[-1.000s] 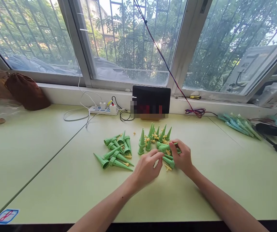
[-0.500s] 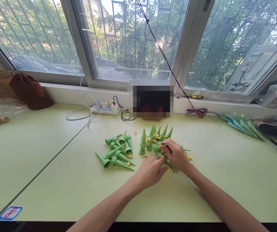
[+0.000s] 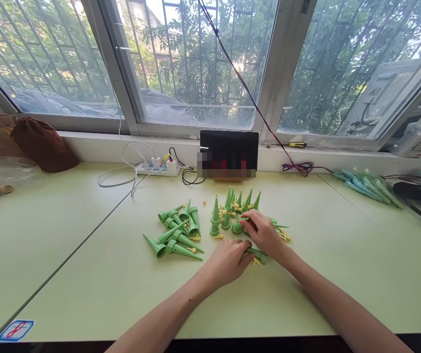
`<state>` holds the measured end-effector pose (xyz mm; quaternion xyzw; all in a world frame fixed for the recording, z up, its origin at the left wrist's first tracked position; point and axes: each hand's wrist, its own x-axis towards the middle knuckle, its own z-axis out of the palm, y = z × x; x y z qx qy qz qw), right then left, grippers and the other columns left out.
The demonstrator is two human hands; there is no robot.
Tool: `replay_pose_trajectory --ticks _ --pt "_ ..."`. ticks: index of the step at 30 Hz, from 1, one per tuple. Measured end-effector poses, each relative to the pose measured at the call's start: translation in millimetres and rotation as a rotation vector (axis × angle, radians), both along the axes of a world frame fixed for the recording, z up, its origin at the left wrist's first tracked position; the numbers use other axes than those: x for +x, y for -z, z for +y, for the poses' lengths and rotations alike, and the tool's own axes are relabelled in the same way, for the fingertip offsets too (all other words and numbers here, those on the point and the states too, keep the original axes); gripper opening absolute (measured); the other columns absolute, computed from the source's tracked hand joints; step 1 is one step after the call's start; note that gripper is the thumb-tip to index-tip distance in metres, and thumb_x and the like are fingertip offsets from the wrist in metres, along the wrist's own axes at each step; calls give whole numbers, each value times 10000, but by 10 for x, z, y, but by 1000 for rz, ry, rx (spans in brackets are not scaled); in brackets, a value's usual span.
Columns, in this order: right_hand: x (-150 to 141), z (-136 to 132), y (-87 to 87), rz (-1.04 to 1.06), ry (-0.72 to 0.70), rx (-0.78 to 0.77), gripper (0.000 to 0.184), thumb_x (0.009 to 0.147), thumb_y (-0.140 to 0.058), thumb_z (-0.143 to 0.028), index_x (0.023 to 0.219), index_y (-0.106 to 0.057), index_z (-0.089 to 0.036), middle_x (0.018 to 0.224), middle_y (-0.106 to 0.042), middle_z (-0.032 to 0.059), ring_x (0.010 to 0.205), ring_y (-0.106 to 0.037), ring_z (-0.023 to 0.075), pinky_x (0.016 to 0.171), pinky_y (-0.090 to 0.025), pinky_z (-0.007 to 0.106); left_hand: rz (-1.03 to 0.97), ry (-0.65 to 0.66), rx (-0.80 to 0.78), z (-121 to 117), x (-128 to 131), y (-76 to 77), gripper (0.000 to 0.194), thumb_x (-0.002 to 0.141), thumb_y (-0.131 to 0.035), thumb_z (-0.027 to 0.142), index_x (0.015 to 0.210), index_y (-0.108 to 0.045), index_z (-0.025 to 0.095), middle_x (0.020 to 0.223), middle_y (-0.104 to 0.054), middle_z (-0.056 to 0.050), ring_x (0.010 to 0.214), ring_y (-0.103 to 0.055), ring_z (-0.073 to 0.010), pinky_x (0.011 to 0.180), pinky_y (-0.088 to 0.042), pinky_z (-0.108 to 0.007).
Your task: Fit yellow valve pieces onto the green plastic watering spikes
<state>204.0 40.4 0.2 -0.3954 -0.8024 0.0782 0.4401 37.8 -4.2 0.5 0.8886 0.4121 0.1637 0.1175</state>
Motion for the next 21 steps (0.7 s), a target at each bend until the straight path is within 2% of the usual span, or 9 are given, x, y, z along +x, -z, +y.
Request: replay_pose_trajectory --ticks 6,13,21 --pt "19 23 10 26 13 -33 183 1034 -471 -330 1119 -578 -208 898 -646 49 721 -604 178 706 -504 299 -17 -11 -12 4 -8 3 172 959 -543 289 840 -627 197 780 -717 -59 683 -672 -237 544 -318 -299" --pt "29 11 8 60 15 -64 247 1039 -460 -341 1237 -541 -215 882 -640 26 628 -562 145 627 -492 273 -82 -49 -47 20 -16 22 112 922 -574 243 820 -600 203 724 -691 -29 672 -661 -216 548 -307 -281" --pt "99 -23 -9 -9 48 16 177 1033 -467 -311 1052 -609 -208 872 -631 39 653 -569 152 619 -473 269 -120 -114 -88 32 -13 -5 210 960 -525 283 815 -652 199 652 -663 -26 616 -630 -199 554 -331 -265"
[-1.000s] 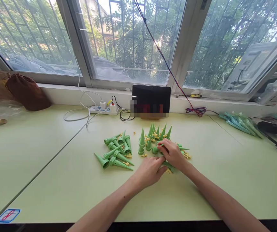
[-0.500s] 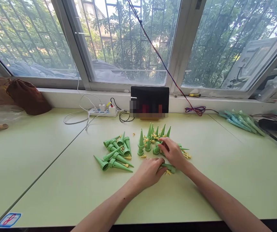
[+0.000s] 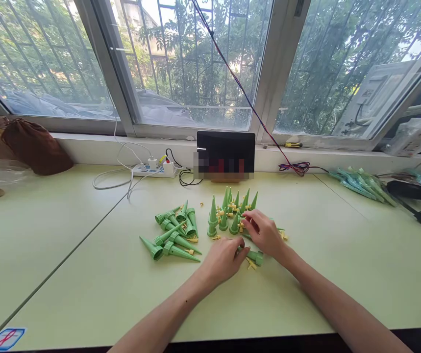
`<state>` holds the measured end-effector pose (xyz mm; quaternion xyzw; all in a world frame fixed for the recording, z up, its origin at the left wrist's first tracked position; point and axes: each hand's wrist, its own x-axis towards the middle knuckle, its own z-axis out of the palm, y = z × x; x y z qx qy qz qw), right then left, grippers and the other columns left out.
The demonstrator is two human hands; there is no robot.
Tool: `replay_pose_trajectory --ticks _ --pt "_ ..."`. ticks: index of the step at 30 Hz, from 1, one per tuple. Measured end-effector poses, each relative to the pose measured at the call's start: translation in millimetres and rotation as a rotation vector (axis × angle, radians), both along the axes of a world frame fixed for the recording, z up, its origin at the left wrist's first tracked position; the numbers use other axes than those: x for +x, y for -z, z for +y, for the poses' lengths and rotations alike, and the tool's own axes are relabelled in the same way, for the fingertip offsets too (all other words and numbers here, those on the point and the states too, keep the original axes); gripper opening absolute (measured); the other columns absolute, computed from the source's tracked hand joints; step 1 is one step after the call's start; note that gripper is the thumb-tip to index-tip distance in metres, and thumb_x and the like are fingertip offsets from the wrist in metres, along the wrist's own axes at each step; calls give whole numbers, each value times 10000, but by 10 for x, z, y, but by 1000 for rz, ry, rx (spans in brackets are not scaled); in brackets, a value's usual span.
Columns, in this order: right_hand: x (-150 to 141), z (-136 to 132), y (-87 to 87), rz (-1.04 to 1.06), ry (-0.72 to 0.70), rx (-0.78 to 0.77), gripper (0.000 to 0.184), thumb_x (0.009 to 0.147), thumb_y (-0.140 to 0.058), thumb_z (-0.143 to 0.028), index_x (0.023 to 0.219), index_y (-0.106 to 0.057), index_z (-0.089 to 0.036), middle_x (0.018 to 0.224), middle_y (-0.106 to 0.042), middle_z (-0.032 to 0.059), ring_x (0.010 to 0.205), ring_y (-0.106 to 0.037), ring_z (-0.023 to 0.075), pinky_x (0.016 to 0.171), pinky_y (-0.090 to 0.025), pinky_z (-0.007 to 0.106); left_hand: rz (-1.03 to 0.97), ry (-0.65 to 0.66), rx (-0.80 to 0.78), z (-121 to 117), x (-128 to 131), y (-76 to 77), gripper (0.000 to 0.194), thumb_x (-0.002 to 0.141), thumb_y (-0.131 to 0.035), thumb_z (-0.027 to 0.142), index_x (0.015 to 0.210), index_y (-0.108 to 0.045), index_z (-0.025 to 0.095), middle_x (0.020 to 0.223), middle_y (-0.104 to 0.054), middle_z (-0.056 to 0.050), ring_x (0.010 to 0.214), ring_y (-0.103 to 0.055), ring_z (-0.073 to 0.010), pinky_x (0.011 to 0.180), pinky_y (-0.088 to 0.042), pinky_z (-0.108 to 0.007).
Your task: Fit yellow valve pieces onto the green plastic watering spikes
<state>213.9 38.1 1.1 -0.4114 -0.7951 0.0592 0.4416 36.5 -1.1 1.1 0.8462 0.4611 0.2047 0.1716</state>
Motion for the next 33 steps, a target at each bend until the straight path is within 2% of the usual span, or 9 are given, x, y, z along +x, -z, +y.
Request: replay_pose_trajectory --ticks 7,13,17,21,29,33 --pt "225 53 -117 -201 135 12 173 1010 -479 -267 972 -636 -205 859 -651 61 744 -610 201 678 -477 304 -25 -54 5 22 22 31 304 973 -495 274 732 -659 186 653 -685 -44 601 -624 -185 577 -334 -266" --pt "386 106 -135 -383 112 -84 112 963 -555 -223 930 -657 -190 883 -644 84 860 -609 245 760 -499 350 -104 -89 24 24 31 37 349 970 -482 241 650 -608 182 604 -648 -32 556 -582 -165 548 -303 -271" --pt "429 98 -141 -420 77 -154 114 945 -625 -268 1023 -669 -196 922 -648 78 865 -621 235 754 -503 336 -220 -88 10 20 25 9 296 980 -469 241 755 -652 178 638 -665 -24 554 -573 -154 552 -352 -259" --pt "441 100 -134 -435 60 -192 113 943 -630 -260 1033 -671 -205 916 -648 66 852 -629 224 737 -502 319 -286 -71 27 11 25 -19 229 981 -475 236 881 -673 179 729 -704 -23 586 -595 -147 608 -417 -253" --pt "396 138 -41 -532 80 -138 114 963 -604 -226 1061 -661 -212 927 -657 69 861 -634 232 715 -498 311 -379 -60 97 -4 20 0 174 992 -480 236 1013 -650 205 832 -716 -11 586 -577 -123 600 -426 -237" --pt "347 130 -34 -582 104 -128 86 962 -611 -219 1032 -661 -209 899 -651 65 827 -628 227 687 -484 299 -395 -68 101 -10 17 8 169 992 -483 237 1019 -646 204 835 -715 -11 581 -574 -119 585 -427 -231"
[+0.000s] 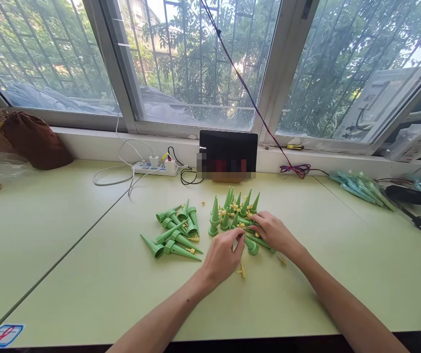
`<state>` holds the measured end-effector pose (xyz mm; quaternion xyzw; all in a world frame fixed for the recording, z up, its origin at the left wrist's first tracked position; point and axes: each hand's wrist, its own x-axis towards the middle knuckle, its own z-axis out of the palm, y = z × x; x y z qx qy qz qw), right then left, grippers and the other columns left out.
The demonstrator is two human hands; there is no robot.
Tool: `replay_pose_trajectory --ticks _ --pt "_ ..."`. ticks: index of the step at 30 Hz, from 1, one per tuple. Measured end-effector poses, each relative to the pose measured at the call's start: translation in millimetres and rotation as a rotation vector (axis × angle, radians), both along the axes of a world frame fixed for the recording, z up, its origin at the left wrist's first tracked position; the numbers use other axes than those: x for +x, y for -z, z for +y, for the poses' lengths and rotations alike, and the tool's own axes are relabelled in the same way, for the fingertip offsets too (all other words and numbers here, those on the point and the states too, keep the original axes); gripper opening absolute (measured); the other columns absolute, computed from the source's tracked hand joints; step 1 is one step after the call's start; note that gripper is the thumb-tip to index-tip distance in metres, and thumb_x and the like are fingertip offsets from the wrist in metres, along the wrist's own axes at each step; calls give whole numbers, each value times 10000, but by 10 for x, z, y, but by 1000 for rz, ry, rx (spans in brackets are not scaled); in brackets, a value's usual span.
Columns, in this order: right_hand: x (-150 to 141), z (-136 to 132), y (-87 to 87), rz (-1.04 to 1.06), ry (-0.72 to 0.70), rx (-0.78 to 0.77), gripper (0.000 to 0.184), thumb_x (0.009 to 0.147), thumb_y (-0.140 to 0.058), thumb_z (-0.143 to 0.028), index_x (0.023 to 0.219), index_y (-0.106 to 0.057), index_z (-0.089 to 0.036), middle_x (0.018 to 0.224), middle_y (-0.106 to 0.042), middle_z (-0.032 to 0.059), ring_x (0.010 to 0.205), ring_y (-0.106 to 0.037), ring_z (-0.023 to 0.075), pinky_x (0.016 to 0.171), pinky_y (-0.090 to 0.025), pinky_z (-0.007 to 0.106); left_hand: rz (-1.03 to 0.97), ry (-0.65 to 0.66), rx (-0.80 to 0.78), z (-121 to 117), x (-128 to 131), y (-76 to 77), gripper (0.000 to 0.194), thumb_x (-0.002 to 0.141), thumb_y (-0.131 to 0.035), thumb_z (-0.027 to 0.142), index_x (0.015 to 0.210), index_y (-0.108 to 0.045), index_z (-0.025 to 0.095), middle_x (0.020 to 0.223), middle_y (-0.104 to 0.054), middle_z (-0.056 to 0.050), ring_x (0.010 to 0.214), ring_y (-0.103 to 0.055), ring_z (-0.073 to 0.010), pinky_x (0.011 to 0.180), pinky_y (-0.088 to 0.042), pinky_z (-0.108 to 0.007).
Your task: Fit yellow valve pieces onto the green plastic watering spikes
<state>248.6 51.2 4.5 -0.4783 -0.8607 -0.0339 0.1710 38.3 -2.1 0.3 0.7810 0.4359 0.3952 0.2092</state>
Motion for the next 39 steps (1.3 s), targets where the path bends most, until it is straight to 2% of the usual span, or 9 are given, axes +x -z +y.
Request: replay_pose_trajectory --ticks 7,13,16,21,26,30,39 --pt "-104 -23 -35 6 47 8 49 950 -648 -237 976 -658 -197 866 -662 64 810 -630 226 671 -459 293 -5 2 11 2 -2 -5 159 984 -493 224 1014 -648 203 860 -722 -16 580 -571 -115 578 -423 -227" --pt "-171 -63 -75 48 56 -47 47 950 -647 -236 950 -650 -189 838 -663 53 818 -622 225 696 -466 300 -7 -7 42 2 -4 5 162 980 -499 209 1011 -657 196 813 -706 -9 556 -545 -112 584 -411 -235" --pt "-120 -52 -69 123 56 -54 84 975 -611 -252 985 -656 -182 867 -672 61 833 -625 226 719 -477 309 -4 -6 53 0 -6 8 162 974 -504 196 1009 -662 192 795 -701 -8 548 -539 -112 581 -409 -235" --pt "58 2 -78 252 33 6 164 999 -517 -179 988 -680 -187 930 -674 84 894 -623 233 785 -492 325 0 0 51 -9 -9 9 162 976 -511 201 1024 -665 190 784 -695 -8 543 -534 -109 580 -411 -234" --pt "141 74 -32 192 -98 -52 308 923 -497 -35 1071 -717 -192 1018 -670 105 970 -615 244 847 -516 344 5 6 46 -10 -4 14 165 980 -507 208 1020 -666 190 769 -688 -4 536 -524 -107 582 -410 -236" --pt "129 126 33 171 -136 -68 469 814 -478 67 1129 -725 -177 1133 -655 128 1059 -614 260 930 -515 383 5 4 43 -5 2 18 158 976 -515 203 1017 -667 188 777 -686 -1 534 -513 -101 588 -404 -235" --pt "137 203 80 169 -142 -85 515 798 -461 49 1166 -725 -196 1256 -667 121 1168 -610 279 998 -515 424 3 15 29 -14 7 -2 164 974 -512 199 1017 -669 188 779 -693 -6 535 -514 -105 581 -401 -234"
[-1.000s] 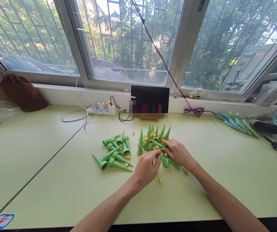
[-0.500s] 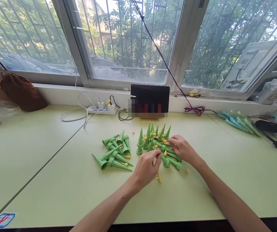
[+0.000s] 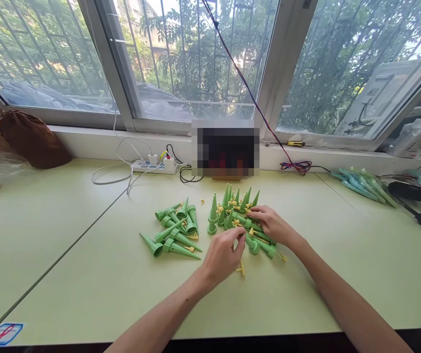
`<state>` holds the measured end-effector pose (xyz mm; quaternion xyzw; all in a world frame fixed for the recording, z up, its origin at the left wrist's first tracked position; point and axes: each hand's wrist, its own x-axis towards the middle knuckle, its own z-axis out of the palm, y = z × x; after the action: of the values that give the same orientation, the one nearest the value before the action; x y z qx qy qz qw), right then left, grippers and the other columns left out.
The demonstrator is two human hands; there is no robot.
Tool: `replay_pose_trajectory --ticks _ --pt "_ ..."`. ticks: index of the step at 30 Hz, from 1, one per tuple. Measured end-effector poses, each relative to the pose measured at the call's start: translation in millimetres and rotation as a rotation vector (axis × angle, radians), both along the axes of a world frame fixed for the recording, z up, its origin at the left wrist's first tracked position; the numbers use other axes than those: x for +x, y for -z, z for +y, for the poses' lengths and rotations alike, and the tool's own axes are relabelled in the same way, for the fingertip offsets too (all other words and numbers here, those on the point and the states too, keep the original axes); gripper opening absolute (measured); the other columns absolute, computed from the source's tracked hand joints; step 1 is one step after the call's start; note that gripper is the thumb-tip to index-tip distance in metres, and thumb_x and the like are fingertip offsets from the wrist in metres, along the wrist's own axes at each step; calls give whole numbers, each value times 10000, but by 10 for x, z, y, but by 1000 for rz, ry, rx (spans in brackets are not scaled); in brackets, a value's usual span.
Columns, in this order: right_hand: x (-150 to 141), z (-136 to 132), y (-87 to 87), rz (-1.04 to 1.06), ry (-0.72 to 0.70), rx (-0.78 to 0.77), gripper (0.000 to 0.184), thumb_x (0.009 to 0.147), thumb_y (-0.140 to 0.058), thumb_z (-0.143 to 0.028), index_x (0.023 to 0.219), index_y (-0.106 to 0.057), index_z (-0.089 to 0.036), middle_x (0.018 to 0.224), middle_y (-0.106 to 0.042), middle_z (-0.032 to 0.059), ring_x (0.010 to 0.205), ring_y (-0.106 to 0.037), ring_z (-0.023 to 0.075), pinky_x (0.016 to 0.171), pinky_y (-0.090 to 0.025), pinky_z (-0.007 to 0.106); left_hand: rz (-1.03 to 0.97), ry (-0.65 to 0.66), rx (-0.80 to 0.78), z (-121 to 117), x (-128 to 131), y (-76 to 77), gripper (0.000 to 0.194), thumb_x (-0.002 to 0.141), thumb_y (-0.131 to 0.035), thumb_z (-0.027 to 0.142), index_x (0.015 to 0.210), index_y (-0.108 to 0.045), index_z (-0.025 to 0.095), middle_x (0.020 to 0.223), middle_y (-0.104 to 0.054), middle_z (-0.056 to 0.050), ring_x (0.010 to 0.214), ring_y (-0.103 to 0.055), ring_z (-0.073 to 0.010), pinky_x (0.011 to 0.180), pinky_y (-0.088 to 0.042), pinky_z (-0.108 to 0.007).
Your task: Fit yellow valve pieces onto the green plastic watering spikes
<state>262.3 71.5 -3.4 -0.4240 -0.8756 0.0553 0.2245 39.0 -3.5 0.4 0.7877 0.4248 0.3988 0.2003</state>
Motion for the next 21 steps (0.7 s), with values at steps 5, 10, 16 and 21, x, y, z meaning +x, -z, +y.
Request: replay_pose_trajectory --ticks 5,10,16,21 --pt "9 16 0 1 6 11 467 850 -454 4 1167 -730 -199 1296 -668 118 1149 -628 277 977 -532 428 -4 11 -5 -3 7 8 168 978 -501 198 1022 -663 195 807 -705 -5 542 -514 -103 587 -402 -234" --pt "6 37 9 -35 17 4 455 876 -448 -33 1184 -731 -212 1322 -667 107 1093 -649 273 953 -537 439 0 23 -7 -2 8 13 169 978 -494 200 1014 -659 201 797 -701 -1 535 -506 -104 575 -395 -235" --pt "1 32 -1 -62 36 0 442 893 -449 -49 1175 -743 -219 1241 -710 100 1053 -651 273 940 -532 433 8 27 -11 -5 6 1 166 972 -502 195 1013 -663 201 807 -710 -2 537 -522 -104 575 -403 -233" --pt "38 -34 -54 -59 32 -23 398 937 -434 -92 1133 -756 -220 1196 -723 98 1067 -647 280 927 -533 422 10 24 -12 -6 -2 -4 176 973 -500 196 1019 -670 197 793 -709 -7 552 -550 -112 572 -410 -236"
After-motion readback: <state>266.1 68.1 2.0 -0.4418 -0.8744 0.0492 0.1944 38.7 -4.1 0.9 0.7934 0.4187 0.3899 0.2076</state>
